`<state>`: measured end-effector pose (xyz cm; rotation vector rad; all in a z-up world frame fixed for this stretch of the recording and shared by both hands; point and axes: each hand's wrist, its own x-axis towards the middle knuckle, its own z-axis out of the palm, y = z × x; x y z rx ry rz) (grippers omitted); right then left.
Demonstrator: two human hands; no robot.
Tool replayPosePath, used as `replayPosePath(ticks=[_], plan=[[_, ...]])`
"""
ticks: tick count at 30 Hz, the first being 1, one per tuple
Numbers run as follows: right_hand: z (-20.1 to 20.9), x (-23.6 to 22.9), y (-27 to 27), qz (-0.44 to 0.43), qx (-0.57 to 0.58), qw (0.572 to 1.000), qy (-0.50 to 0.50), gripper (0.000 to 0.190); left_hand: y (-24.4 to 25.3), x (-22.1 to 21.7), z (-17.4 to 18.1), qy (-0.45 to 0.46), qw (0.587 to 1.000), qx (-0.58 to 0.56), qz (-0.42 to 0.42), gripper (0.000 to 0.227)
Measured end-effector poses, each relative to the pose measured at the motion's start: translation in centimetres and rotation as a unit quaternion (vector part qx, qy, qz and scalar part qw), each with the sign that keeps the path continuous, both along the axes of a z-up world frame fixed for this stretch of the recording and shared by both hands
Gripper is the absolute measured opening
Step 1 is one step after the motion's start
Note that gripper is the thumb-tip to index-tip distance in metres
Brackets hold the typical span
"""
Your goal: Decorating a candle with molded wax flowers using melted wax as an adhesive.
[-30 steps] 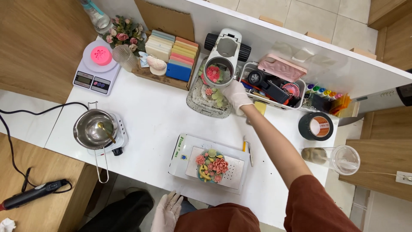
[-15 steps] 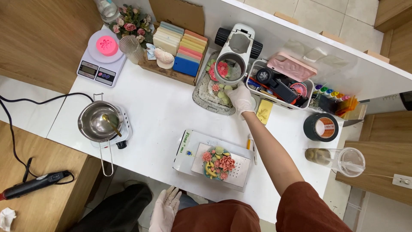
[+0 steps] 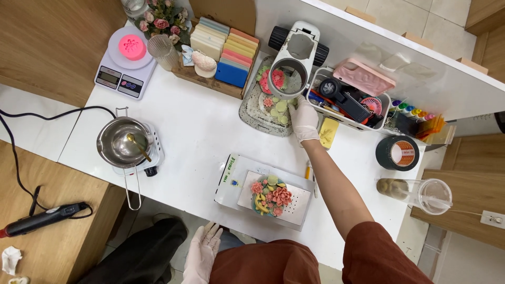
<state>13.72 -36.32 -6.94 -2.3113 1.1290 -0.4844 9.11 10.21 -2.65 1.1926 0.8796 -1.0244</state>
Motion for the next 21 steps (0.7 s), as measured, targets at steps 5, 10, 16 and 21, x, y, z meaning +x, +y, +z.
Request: replayPosePath(ticks=[5,10,16,21], plan=[[1.2,-0.2,0.7,0.011,-0.026,0.999,0.027,0.030,0.2,-0.5,-1.6,0.008,1.000,-0.009,0.021,0.054],[2.8,-0.2,1.5,0.037,0.015,0.998,0.042,0.034,-0.4,-0.5,-1.1,0.013,0.999,-0.010,0.030,0.053],[0.3,0.2,0.0,0.144,-0.014,0.983,0.113,0.035,0.0,-0.6,-1.3,0.004,1.000,-0.010,0.030,0.053],[1.7,0.1,0.2,0.107,-0.009,0.992,0.071,0.040,0.2,-0.9,-1.5,0.001,1.000,-0.011,0.019,0.054]])
